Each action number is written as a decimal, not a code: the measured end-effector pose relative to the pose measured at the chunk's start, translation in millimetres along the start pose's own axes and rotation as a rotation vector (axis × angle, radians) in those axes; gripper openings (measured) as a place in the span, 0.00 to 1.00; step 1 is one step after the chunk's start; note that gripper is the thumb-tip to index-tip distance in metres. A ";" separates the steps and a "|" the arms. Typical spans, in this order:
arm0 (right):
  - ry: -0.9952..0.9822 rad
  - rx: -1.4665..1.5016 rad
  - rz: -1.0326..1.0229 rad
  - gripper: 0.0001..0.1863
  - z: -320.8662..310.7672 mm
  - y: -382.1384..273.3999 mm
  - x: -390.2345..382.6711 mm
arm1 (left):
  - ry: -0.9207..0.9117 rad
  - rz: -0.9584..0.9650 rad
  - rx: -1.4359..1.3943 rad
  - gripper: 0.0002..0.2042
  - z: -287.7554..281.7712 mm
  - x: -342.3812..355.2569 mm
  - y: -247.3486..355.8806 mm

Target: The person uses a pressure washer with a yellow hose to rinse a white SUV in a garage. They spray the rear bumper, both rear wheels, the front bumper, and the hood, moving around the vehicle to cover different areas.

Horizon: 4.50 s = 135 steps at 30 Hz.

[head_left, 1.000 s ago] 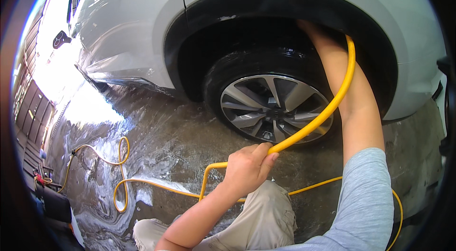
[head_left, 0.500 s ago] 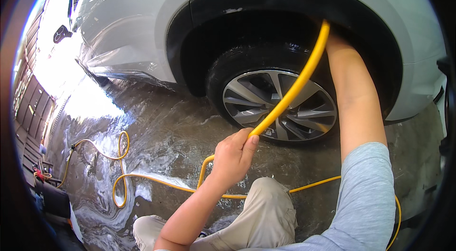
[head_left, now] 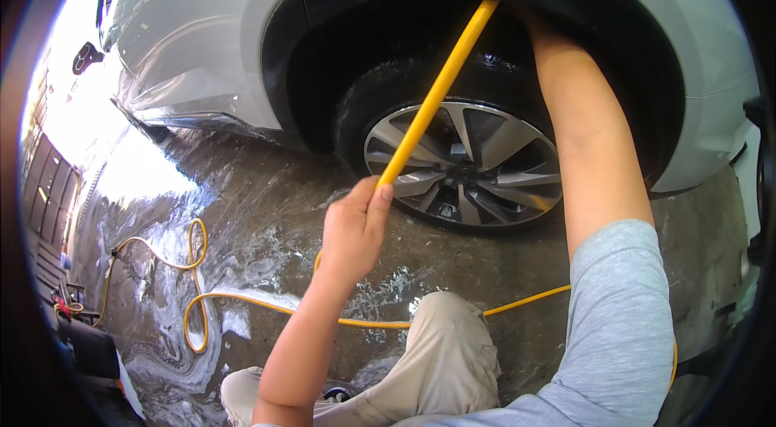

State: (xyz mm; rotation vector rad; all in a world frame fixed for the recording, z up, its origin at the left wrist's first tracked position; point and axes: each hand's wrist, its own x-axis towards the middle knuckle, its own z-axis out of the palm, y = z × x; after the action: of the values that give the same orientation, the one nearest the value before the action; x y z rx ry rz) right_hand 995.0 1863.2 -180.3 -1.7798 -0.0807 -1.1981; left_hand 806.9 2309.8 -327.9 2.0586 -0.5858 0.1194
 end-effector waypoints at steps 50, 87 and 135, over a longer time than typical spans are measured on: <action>-0.332 -0.600 0.222 0.33 135.2 -66.9 -81.2 | -0.438 0.212 0.196 0.20 -65.5 -141.1 -102.0; -0.143 -0.367 -0.051 0.16 341.3 -44.1 -382.9 | -1.317 -0.310 0.496 0.17 -188.8 -133.9 -343.0; -0.123 -0.737 0.099 0.31 244.7 -50.6 -126.3 | -0.326 0.217 -0.019 0.19 -160.0 -113.3 -273.8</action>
State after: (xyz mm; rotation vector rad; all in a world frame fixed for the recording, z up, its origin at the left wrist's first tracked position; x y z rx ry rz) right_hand 1070.9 2121.7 -256.7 -2.4561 0.4244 -1.1197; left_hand 854.3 2600.1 -491.9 2.0049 -1.0072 -0.0981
